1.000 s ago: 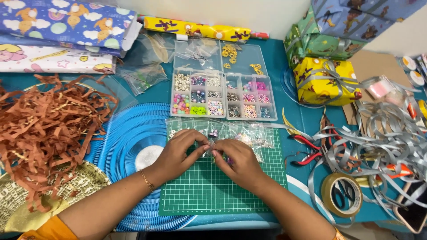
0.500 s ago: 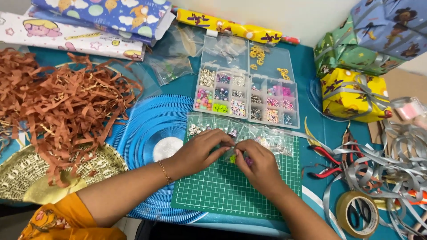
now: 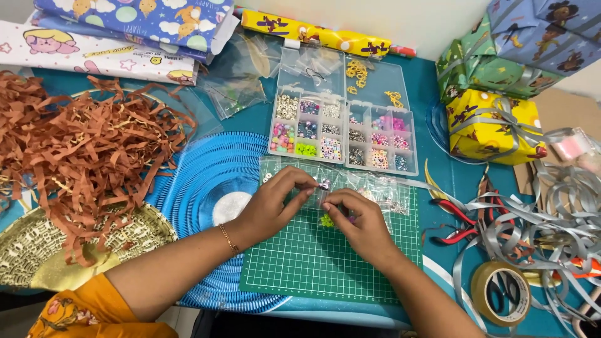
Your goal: The person folds a cardboard box from a flat sheet, secures the base, and then fills the interior with shredded paper and small plastic packets.
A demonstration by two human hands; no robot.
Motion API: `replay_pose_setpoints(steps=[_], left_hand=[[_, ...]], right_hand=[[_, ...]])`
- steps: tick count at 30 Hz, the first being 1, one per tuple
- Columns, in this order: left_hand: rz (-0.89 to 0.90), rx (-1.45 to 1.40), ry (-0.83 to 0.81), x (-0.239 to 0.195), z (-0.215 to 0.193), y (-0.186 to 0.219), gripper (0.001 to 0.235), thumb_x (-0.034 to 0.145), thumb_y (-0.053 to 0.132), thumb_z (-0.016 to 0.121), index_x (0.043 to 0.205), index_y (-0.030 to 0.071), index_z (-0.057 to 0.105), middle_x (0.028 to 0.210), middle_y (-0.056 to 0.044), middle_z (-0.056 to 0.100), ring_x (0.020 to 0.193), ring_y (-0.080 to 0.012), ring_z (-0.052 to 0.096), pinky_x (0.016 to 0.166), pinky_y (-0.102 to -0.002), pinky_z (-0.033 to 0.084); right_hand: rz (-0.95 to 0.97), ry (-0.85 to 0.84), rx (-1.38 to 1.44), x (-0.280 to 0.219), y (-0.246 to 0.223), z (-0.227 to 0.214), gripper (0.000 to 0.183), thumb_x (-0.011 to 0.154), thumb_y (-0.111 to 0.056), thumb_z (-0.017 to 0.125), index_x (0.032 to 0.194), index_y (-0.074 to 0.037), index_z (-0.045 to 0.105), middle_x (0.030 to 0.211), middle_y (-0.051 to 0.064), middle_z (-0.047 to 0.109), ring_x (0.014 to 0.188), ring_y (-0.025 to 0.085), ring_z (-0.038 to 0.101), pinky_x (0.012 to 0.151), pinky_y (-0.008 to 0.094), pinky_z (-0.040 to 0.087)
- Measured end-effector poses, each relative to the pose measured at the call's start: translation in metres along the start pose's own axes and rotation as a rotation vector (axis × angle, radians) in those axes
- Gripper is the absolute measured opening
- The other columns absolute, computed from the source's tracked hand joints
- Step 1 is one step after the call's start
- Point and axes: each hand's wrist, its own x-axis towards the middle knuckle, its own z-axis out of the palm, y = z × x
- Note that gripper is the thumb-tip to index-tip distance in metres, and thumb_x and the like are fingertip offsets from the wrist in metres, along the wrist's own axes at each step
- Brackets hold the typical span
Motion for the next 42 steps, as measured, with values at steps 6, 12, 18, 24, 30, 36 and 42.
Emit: replay_pose_setpoints(steps=[6,12,18,24,30,36,42], left_hand=[[0.208,0.294,0.119,-0.002,-0.003,0.004,0.02,0.092,0.021,0.077,0.108,0.014,0.067,0.098,0.001,0.063,0.099,-0.0239,0.064,0.093,-0.045,0.046],[0.112,0.308,-0.097,0.003,-0.002,0.016,0.018,0.091,0.027,0.078,0.096,0.012,0.069,0.084,-0.001,0.066,0.085,-0.0238,0.068,0.078,-0.039,0.05],[0.074,0.26,-0.174,0.005,-0.003,0.02,0.007,0.095,0.014,0.072,0.098,0.008,0.07,0.086,-0.005,0.069,0.084,-0.0281,0.071,0.076,-0.041,0.054],[0.036,0.211,-0.174,0.008,-0.005,0.024,0.005,0.098,0.01,0.066,0.099,0.009,0.071,0.089,-0.005,0.071,0.085,-0.0276,0.073,0.078,-0.041,0.055],[-0.008,0.283,-0.124,0.0,-0.001,0.01,0.007,0.095,0.016,0.071,0.089,0.013,0.07,0.077,-0.002,0.069,0.072,-0.0222,0.07,0.071,-0.038,0.054],[0.187,0.497,-0.101,-0.004,0.007,0.015,0.016,0.089,0.017,0.071,0.075,0.013,0.064,0.064,-0.002,0.061,0.065,-0.022,0.066,0.062,-0.035,0.051],[0.124,0.461,-0.091,-0.001,0.005,0.02,0.018,0.086,0.017,0.071,0.072,0.013,0.06,0.06,0.0,0.054,0.06,-0.0235,0.064,0.059,-0.037,0.05]], right_hand=[[-0.119,0.069,-0.213,0.0,-0.006,-0.005,0.008,0.091,-0.001,0.073,0.098,-0.005,0.077,0.085,0.01,0.076,0.072,0.024,0.07,0.06,0.035,0.055],[-0.328,0.115,-0.364,-0.007,-0.005,0.003,0.012,0.087,0.003,0.076,0.096,-0.004,0.073,0.084,0.007,0.072,0.078,0.025,0.07,0.067,0.036,0.059],[-0.374,0.118,-0.427,-0.005,-0.01,0.007,0.01,0.087,0.003,0.076,0.09,-0.003,0.069,0.08,0.007,0.068,0.077,0.026,0.07,0.066,0.035,0.059],[-0.26,0.079,-0.317,-0.002,-0.006,0.007,0.006,0.091,-0.001,0.073,0.089,-0.004,0.069,0.079,0.008,0.069,0.078,0.027,0.07,0.066,0.037,0.058],[-0.266,0.09,-0.441,-0.006,-0.003,0.008,0.007,0.092,-0.003,0.074,0.089,-0.005,0.068,0.078,0.007,0.067,0.077,0.025,0.069,0.065,0.035,0.057],[-0.596,0.176,-0.921,-0.012,0.017,0.019,0.019,0.094,-0.013,0.068,0.077,-0.01,0.059,0.07,0.004,0.054,0.065,0.022,0.061,0.056,0.034,0.052],[-0.622,0.27,-0.983,-0.014,0.013,0.018,0.02,0.091,-0.01,0.064,0.072,-0.013,0.056,0.068,0.002,0.051,0.06,0.021,0.056,0.056,0.033,0.05]])
